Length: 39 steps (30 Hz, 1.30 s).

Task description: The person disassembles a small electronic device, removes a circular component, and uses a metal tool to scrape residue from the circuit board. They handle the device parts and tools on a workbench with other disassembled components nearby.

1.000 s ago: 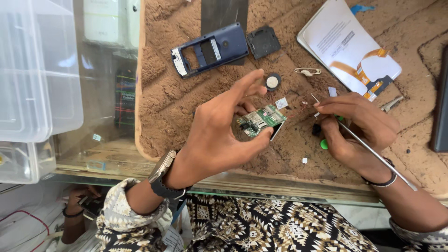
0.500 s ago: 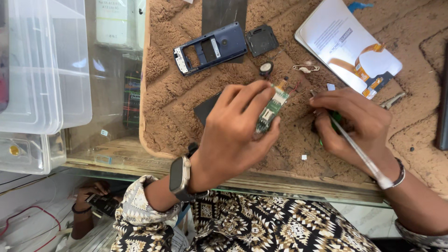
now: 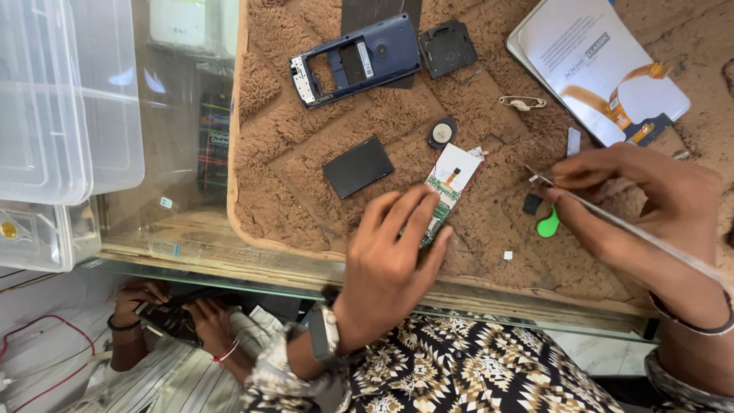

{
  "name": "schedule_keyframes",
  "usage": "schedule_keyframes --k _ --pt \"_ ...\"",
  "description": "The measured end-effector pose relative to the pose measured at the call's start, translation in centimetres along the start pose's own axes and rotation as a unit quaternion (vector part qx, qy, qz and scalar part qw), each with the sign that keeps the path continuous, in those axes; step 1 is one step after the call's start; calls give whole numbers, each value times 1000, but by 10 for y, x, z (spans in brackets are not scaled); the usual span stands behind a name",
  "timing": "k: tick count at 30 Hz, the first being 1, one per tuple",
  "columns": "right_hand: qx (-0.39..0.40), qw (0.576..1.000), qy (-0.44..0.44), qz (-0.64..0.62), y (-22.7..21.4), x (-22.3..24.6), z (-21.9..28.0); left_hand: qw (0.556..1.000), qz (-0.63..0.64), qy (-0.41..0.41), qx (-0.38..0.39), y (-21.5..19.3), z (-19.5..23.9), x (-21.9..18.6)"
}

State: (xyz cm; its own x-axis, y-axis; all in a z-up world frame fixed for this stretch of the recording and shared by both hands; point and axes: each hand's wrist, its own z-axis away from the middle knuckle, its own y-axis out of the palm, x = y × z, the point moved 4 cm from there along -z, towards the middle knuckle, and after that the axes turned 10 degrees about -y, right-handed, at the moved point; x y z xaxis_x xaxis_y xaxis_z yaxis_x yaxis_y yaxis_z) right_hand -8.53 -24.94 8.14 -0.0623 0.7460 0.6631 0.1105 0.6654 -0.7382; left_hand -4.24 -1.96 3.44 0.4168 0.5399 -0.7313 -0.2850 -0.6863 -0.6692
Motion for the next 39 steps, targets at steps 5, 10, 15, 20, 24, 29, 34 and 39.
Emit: schedule_keyframes --k 5,10,15,20,24,29,34,39 --pt "-51 998 17 -35 4 -17 -4 998 42 -36 -4 7 21 3" --pt "-94 973 176 -115 1 -56 6 998 39 -48 2 -1 32 5" --pt "-96 983 138 -80 -1 -67 32 993 78 -61 -64 -1 43 21" --pt "-78 994 -19 68 25 -55 60 989 63 -23 -129 6 66 32" --pt "-90 975 -187 81 34 -37 46 956 134 27 -261 2 75 34" --pt "114 905 -405 60 41 11 23 940 157 -16 -302 2 67 38" --pt "77 937 -328 92 62 52 26 989 24 -37 -142 5 55 28" --pt "97 942 -310 88 66 59 20 995 25 -40 -85 1 62 26"
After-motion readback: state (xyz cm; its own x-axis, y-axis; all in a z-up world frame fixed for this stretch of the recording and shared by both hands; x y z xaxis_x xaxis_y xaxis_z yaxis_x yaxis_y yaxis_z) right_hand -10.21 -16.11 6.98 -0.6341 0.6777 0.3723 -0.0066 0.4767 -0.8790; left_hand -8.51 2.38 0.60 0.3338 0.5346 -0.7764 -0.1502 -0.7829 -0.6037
